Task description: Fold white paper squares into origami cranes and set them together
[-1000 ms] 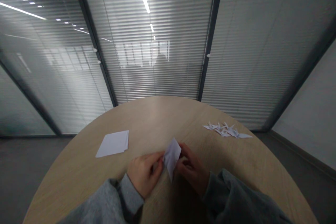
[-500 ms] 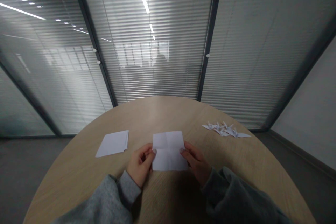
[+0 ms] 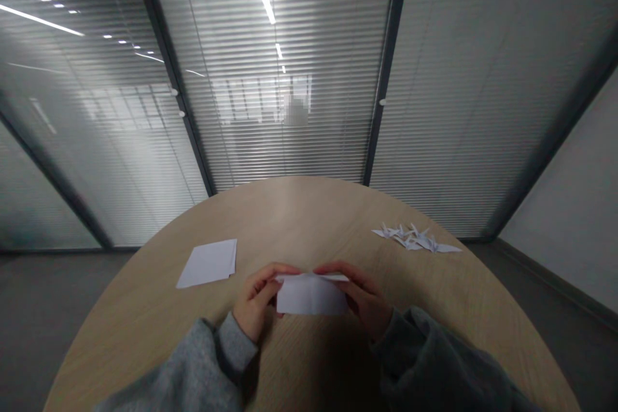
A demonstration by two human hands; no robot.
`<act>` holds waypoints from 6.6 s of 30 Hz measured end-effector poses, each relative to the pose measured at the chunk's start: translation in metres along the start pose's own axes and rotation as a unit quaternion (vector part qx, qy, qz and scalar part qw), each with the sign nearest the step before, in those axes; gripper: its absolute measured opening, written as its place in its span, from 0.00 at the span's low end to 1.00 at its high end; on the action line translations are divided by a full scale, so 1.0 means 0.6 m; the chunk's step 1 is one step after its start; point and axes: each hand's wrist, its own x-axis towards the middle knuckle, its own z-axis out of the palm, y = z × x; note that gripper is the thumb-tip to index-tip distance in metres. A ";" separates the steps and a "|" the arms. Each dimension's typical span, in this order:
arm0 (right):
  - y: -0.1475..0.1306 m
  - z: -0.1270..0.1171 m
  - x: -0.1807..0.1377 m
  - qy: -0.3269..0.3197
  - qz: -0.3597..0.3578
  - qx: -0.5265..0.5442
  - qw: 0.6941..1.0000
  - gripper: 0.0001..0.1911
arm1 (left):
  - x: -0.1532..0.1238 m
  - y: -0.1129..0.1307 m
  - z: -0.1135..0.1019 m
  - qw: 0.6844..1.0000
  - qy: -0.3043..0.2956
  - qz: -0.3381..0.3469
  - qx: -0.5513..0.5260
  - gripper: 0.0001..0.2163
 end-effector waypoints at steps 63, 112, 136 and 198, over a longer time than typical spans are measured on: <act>0.007 -0.001 0.006 -0.019 0.016 -0.002 1.000 0.17 | 0.004 -0.012 -0.009 0.987 0.078 0.043 0.137 0.16; 0.013 0.007 0.005 -0.012 0.009 -0.026 1.000 0.30 | -0.017 0.010 0.015 0.976 -0.045 0.079 0.196 0.10; 0.028 0.008 0.000 0.027 -0.045 -0.158 0.986 0.18 | -0.023 -0.001 0.007 0.895 -0.054 0.155 0.414 0.09; 0.005 -0.002 -0.003 -0.030 -0.171 -0.251 0.952 0.17 | -0.019 0.002 -0.001 0.915 0.020 0.220 0.336 0.10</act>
